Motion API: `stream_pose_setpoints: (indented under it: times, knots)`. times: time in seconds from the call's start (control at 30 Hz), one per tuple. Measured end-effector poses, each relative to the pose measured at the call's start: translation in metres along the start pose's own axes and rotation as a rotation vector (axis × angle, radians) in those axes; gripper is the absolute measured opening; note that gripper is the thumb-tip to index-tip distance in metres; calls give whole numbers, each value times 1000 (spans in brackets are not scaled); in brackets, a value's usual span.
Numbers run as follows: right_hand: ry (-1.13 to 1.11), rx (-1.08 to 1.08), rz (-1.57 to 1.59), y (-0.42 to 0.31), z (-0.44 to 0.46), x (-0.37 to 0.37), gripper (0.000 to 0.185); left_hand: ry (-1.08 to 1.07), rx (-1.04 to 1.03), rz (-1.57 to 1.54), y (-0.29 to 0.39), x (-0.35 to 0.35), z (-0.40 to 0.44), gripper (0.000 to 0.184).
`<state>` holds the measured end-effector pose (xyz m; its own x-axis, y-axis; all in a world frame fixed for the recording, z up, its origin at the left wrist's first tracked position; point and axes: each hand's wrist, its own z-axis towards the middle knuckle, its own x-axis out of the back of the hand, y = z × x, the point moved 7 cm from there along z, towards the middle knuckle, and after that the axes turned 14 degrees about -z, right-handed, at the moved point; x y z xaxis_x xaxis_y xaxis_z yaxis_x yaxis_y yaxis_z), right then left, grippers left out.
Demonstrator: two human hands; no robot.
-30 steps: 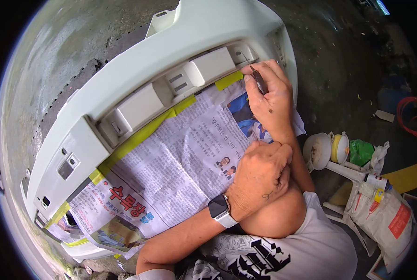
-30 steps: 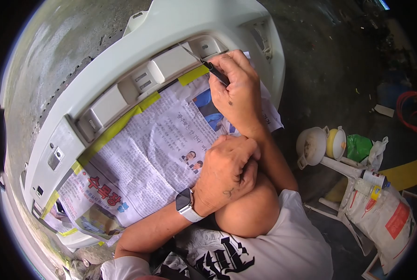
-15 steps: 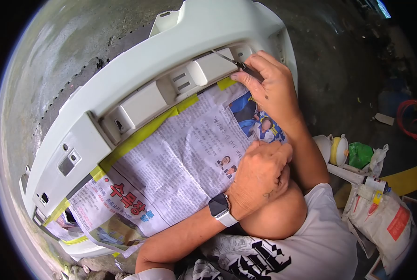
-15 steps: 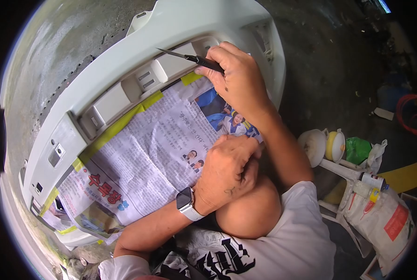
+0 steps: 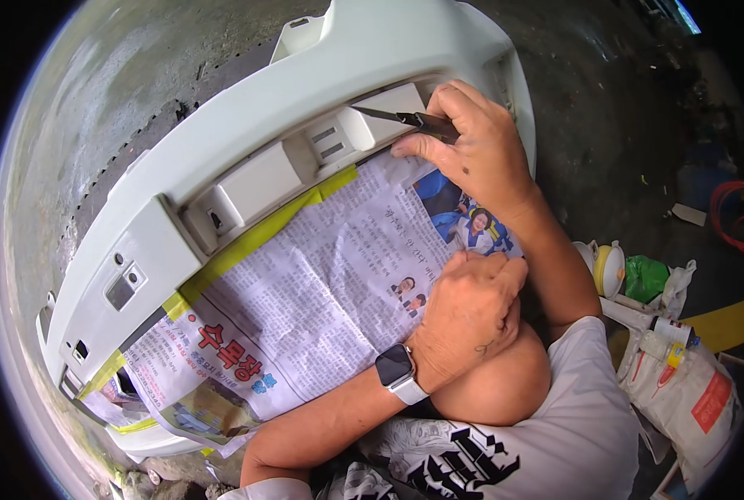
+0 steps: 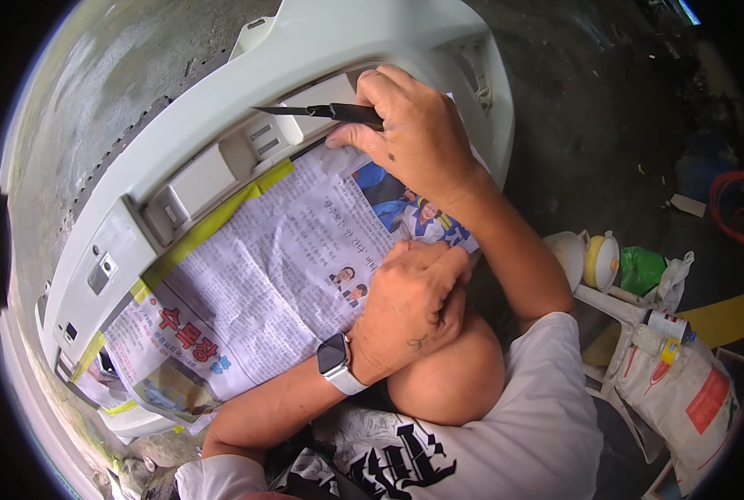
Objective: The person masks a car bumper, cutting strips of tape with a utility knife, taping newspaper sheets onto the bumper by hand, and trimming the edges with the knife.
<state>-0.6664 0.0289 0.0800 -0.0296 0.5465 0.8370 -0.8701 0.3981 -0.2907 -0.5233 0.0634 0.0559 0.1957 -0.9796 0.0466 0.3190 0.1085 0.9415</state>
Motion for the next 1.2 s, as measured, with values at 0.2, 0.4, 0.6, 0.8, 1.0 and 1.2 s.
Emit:
stream_pose_setpoints:
  times: [0.2, 0.4, 0.6, 0.8, 1.0, 1.2]
  knots:
    - [-29, -28, -72, 29, -4, 7, 48, -7, 4, -5, 0, -1, -1, 21]
    - [-77, -77, -41, 44, -3, 8, 48, -19, -1, 9, 0, -1, 0, 21]
    - [-93, -67, -19, 45, -4, 6, 48, -25, 0, 19, 1, -1, 0, 21]
    - [-25, 1, -67, 19, -2, 3, 51, -18, -8, 18, 1, -2, 0, 22]
    - [55, -10, -106, 1, -3, 1, 59, -22, -19, 37, 1, -3, -1, 21]
    - [82, 8, -212, 25, -7, 10, 57, -23, -28, 41, 1, -3, -1, 21]
